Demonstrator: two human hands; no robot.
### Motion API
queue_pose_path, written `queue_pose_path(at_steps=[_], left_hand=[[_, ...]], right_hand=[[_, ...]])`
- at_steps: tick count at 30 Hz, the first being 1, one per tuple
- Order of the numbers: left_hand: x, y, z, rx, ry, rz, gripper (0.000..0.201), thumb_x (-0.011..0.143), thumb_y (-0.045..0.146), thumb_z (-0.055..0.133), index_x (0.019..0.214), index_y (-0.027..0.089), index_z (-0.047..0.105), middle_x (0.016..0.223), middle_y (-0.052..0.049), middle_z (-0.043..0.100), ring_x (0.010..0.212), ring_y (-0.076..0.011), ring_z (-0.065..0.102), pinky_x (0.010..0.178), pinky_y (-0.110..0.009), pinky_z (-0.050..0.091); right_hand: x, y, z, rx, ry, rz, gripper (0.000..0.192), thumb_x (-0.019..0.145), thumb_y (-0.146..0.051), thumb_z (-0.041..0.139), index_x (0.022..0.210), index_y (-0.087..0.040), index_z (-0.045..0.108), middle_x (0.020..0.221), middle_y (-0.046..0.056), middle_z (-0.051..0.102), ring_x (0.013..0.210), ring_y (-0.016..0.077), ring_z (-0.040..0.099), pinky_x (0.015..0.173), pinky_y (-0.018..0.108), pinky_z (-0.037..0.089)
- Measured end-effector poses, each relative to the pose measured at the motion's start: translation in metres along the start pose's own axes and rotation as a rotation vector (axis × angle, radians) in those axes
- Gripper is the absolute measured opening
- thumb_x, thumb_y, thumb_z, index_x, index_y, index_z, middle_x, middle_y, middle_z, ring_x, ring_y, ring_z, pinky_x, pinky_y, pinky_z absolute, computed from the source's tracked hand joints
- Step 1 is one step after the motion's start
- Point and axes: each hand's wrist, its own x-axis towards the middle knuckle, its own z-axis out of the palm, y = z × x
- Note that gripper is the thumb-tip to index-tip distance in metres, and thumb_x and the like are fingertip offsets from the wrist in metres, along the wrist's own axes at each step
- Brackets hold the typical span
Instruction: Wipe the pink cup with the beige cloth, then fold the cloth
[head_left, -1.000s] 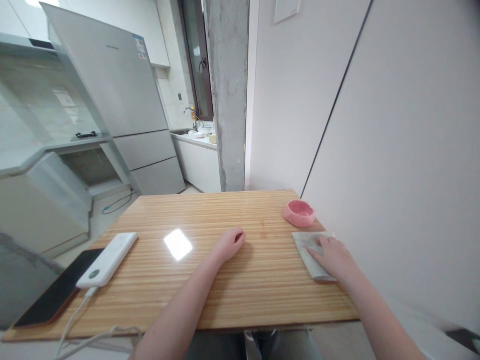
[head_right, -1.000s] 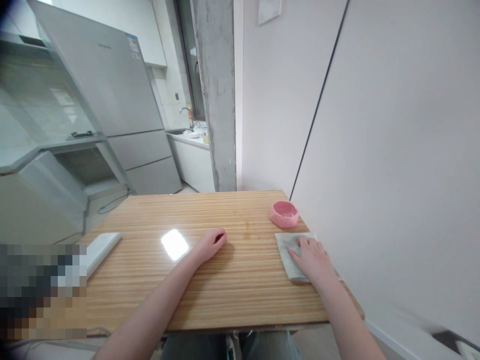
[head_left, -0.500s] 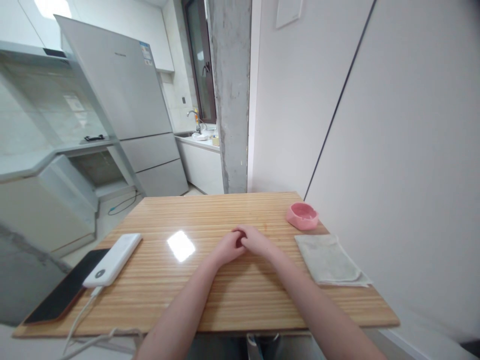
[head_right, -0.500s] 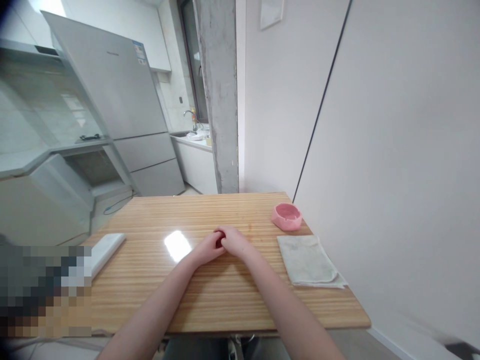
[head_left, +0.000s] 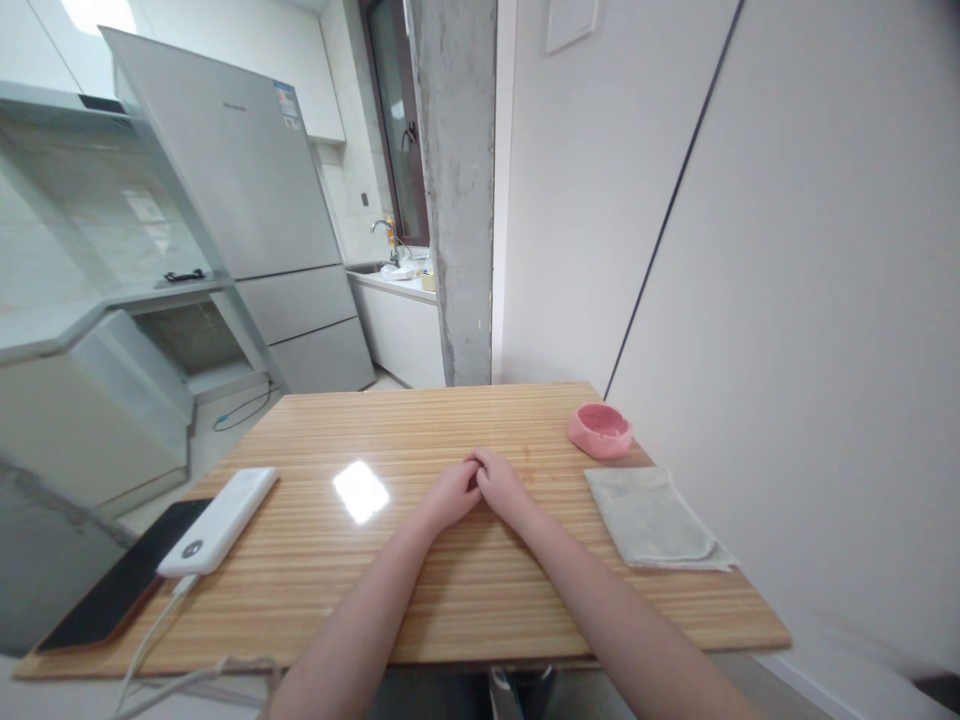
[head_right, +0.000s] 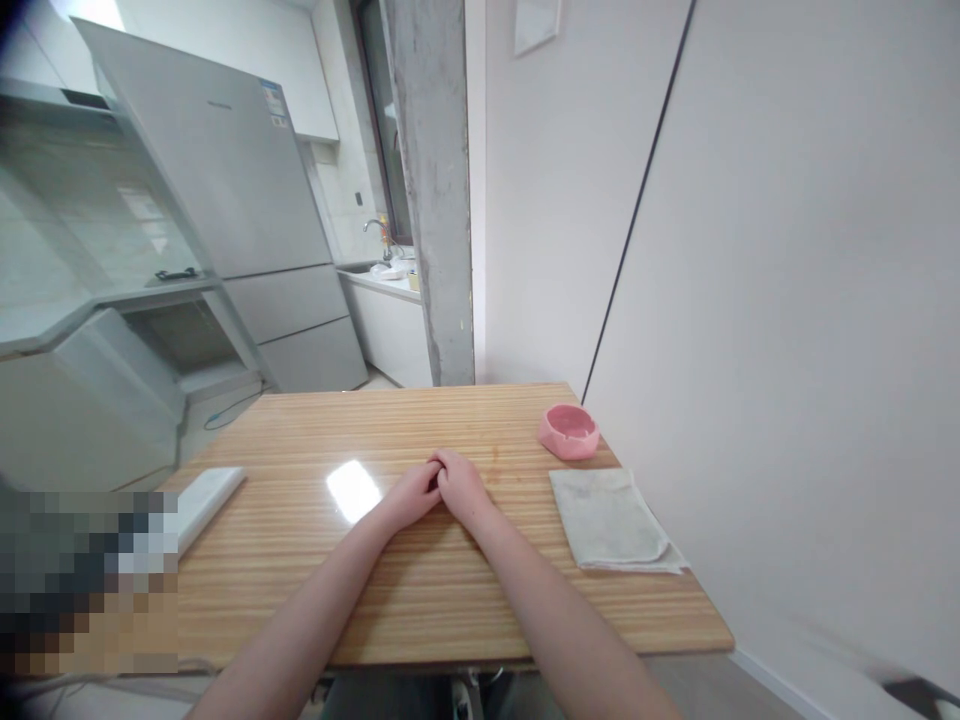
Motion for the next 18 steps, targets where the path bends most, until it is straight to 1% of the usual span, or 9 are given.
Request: queue_pose_path(at_steps=[3, 5, 7, 9, 11, 12, 14, 16, 18], left_hand=[[0.0, 0.001, -0.001, -0.014, 0.0, 0.009, 0.012, 0.077, 0.021, 0.047, 0.083, 0.016, 0.057, 0.09, -0.008, 0.065, 0.08, -0.018, 0.058, 0.069, -0.028, 0.042], [0.0, 0.003, -0.002, -0.013, -0.005, 0.004, 0.012, 0.08, 0.024, 0.046, 0.078, 0.016, 0.055, 0.08, -0.005, 0.063, 0.071, -0.0157, 0.055, 0.063, -0.026, 0.039], [-0.001, 0.004, -0.003, -0.006, -0.012, -0.006, 0.017, 0.082, 0.028, 0.044, 0.072, 0.017, 0.052, 0.069, -0.001, 0.058, 0.064, -0.0133, 0.049, 0.058, -0.025, 0.034], [-0.002, 0.004, -0.004, -0.007, -0.015, -0.013, 0.02, 0.082, 0.031, 0.043, 0.069, 0.017, 0.05, 0.065, 0.001, 0.053, 0.061, -0.012, 0.046, 0.056, -0.024, 0.032], [-0.002, 0.004, -0.004, -0.015, -0.017, -0.016, 0.021, 0.082, 0.032, 0.043, 0.068, 0.017, 0.049, 0.065, 0.001, 0.053, 0.062, -0.0118, 0.045, 0.056, -0.024, 0.031], [-0.002, 0.004, -0.005, -0.018, -0.019, -0.018, 0.021, 0.082, 0.032, 0.043, 0.068, 0.017, 0.048, 0.066, 0.001, 0.053, 0.062, -0.0118, 0.045, 0.056, -0.024, 0.031], [-0.002, 0.003, -0.004, -0.023, -0.02, -0.022, 0.021, 0.082, 0.032, 0.043, 0.069, 0.017, 0.048, 0.066, 0.001, 0.053, 0.062, -0.0119, 0.045, 0.057, -0.024, 0.031], [-0.002, 0.003, -0.004, -0.024, -0.018, -0.024, 0.02, 0.082, 0.032, 0.043, 0.069, 0.018, 0.048, 0.066, 0.001, 0.053, 0.062, -0.0119, 0.045, 0.056, -0.024, 0.031], [-0.002, 0.002, -0.003, -0.02, -0.015, -0.017, 0.021, 0.082, 0.032, 0.042, 0.069, 0.018, 0.049, 0.066, 0.001, 0.053, 0.062, -0.0119, 0.045, 0.057, -0.024, 0.032]], right_hand=[[0.0, -0.003, -0.007, -0.041, -0.03, -0.033, 0.034, 0.069, -0.004, 0.036, 0.085, -0.018, 0.062, 0.084, 0.005, 0.065, 0.084, 0.0165, 0.058, 0.08, 0.028, 0.045], [0.001, -0.002, -0.025, -0.146, 0.045, -0.077, 0.032, 0.072, -0.006, 0.037, 0.087, -0.019, 0.062, 0.089, 0.006, 0.065, 0.09, 0.0175, 0.056, 0.087, 0.032, 0.042], [0.001, 0.005, -0.055, -0.316, 0.285, -0.061, 0.029, 0.077, -0.011, 0.039, 0.094, -0.019, 0.061, 0.099, 0.008, 0.063, 0.102, 0.0207, 0.052, 0.098, 0.041, 0.033], [-0.002, 0.017, -0.088, -0.489, 0.602, 0.114, 0.03, 0.08, -0.017, 0.04, 0.104, -0.018, 0.059, 0.113, 0.012, 0.057, 0.113, 0.026, 0.044, 0.101, 0.053, 0.022], [-0.007, 0.033, -0.114, -0.642, 0.736, 0.331, 0.033, 0.08, -0.022, 0.042, 0.11, -0.015, 0.057, 0.122, 0.017, 0.05, 0.119, 0.0323, 0.037, 0.098, 0.062, 0.018], [-0.011, 0.042, -0.121, -0.691, 0.735, 0.424, 0.034, 0.08, -0.024, 0.044, 0.109, -0.013, 0.057, 0.122, 0.019, 0.049, 0.119, 0.0344, 0.036, 0.096, 0.064, 0.018], [-0.017, 0.057, -0.128, -0.75, 0.637, 0.516, 0.031, 0.08, -0.024, 0.044, 0.103, -0.013, 0.06, 0.116, 0.02, 0.053, 0.121, 0.0374, 0.032, 0.093, 0.067, 0.02], [-0.02, 0.067, -0.128, -0.762, 0.535, 0.529, 0.027, 0.08, -0.023, 0.044, 0.097, -0.014, 0.063, 0.111, 0.02, 0.056, 0.124, 0.0395, 0.028, 0.09, 0.065, 0.027], [-0.02, 0.073, -0.128, -0.752, 0.485, 0.512, 0.026, 0.08, -0.022, 0.044, 0.093, -0.013, 0.064, 0.11, 0.02, 0.056, 0.125, 0.0397, 0.027, 0.088, 0.059, 0.033]])
